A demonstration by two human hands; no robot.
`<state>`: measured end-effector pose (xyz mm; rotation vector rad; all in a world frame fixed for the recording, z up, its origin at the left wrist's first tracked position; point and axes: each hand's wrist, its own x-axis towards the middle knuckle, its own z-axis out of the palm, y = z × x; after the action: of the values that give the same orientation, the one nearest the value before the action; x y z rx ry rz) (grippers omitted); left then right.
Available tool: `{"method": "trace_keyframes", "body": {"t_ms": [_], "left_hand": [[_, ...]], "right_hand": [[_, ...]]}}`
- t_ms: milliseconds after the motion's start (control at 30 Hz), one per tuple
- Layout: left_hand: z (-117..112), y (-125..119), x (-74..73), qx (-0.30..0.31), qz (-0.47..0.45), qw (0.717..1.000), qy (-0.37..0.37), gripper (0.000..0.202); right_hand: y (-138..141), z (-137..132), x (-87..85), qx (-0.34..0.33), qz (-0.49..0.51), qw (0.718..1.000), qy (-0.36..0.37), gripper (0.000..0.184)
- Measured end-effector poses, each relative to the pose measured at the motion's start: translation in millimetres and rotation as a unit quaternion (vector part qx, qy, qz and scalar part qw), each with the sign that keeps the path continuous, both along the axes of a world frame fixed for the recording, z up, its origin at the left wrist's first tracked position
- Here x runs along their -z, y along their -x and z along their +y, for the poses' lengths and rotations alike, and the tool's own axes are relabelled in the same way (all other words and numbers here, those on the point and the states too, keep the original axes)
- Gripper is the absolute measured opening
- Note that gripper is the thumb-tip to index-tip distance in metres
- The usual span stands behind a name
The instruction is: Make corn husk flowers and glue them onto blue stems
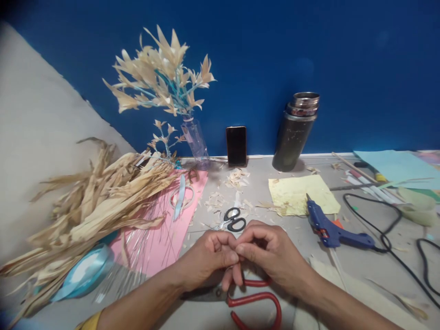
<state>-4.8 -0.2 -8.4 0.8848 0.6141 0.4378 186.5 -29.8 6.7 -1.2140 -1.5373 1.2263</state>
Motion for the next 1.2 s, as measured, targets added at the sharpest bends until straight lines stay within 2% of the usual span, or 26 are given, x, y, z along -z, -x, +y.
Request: {"method": "trace_keyframes", "body": {"t_ms": [100,167,233,333,500,667,867,967,1100,1200], "left_hand": [[-2,-2,-1.9,-0.023,0.019,0.999,-0.017,0.042],[-2,-2,-1.6,-0.033,0.006,0.999,-0.011,0.044],[-2,-3,-0.7,-0.036,-0.009,0.999,-0.010,0.046],[-2,-3,-0.6,-0.043,-0.008,0.999,-0.010,0.047],[-2,-2,-5.2,-0.064,0.027,0.997,-0.029,0.042],[-3,-2,-10.3,-0.044,0.049,0.997,-0.034,0.042],[-9,-7,-13.0,-0.026,0.057,0.997,-0.039,0.048],[-10,-8,-9.2,-0.039,0.046,0.997,-0.039,0.046],[-9,-7,-1.1,-0.068,0.030,0.997,-0.029,0.042],[-9,-6,-0.9,-0.071,0.034,0.996,-0.035,0.043]], "right_hand": [[4,-3,-0.1,0.008,0.052,0.997,0.047,0.022],[8,-4,-1.3,-0.043,0.134,0.983,0.116,0.027],[11,-5,-2.9,-0.080,0.190,0.967,0.148,0.037],[13,-4,-3.0,-0.058,0.192,0.973,0.115,0.026],[11,-4,2.1,-0.052,0.193,0.974,0.104,0.023],[6,-4,1.0,0.000,0.100,0.994,0.044,0.023],[9,-6,1.7,0.035,0.096,0.993,0.054,0.029],[11,-6,1.1,0.013,0.136,0.987,0.084,0.031],[12,-4,-0.5,-0.074,0.203,0.970,0.116,0.027],[12,-3,0.8,-0.050,0.224,0.967,0.110,0.026]]}}
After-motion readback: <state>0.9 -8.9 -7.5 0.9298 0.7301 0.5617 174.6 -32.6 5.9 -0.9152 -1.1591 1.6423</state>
